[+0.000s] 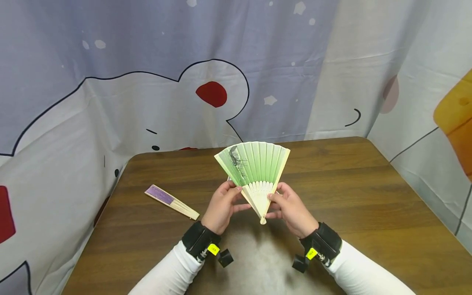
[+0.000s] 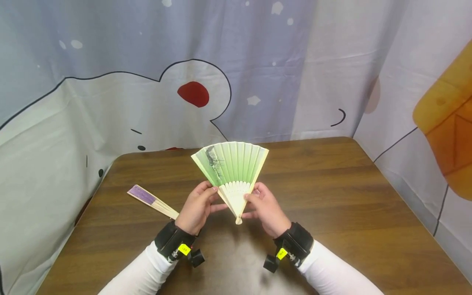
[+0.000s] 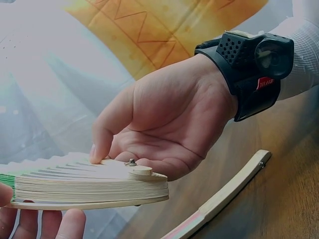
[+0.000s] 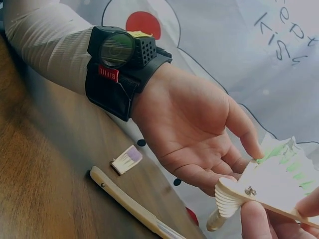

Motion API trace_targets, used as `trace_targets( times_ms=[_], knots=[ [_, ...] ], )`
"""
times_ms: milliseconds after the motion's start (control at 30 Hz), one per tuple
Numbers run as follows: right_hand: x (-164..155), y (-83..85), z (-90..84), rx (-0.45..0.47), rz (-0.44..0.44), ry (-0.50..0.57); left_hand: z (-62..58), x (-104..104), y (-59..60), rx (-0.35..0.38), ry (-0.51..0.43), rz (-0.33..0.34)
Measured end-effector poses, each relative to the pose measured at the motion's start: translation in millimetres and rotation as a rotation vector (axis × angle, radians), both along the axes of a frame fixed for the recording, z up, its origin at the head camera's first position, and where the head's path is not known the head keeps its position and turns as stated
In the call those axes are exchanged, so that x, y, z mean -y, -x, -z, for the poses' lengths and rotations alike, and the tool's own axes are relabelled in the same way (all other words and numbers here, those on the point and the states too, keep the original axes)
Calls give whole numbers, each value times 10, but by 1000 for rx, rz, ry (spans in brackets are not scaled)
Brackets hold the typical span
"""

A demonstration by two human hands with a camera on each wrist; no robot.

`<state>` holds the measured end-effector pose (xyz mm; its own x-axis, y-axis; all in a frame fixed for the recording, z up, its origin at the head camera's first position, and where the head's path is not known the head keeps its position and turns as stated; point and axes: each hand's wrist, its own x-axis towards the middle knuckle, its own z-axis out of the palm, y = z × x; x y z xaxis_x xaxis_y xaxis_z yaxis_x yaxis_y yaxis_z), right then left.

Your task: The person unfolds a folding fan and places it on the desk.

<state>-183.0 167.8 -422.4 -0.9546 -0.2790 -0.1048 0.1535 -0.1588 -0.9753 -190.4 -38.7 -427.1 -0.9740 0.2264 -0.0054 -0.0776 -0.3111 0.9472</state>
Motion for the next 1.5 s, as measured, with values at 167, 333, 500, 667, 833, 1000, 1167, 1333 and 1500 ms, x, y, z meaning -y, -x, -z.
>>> trace_targets(
  times_ms=[167, 333, 500, 667, 833, 1000, 1167, 1333, 1500],
  knots=[
    [-7, 14, 6, 3, -4, 11, -3, 7, -6, -4, -5, 1],
    [-11, 28, 2, 9, 7, 10, -8, 6, -13, -12, -12, -13],
    [-11, 46, -20, 18, 26, 6, -6, 0, -7, -6, -35, -32],
    [-26, 62, -17, 24, 40, -2, -13, 5, 7, 18, -53, -51],
    [-50, 84, 0, 25, 47, 16, -22, 24, 28, 25, -76, -62],
    [-69, 101, 7, 22, 62, 36, -34, 40, 30, 28, -112, -73],
    [-82, 122, 13, 11, 70, 46, -53, 57, 34, 41, -141, -94],
    [-113, 149, 26, 13, 69, 67, -67, 81, 33, 46, -193, -113],
    [-149, 183, 31, 19, 85, 93, -72, 108, 37, 16, -241, -106]
  ],
)
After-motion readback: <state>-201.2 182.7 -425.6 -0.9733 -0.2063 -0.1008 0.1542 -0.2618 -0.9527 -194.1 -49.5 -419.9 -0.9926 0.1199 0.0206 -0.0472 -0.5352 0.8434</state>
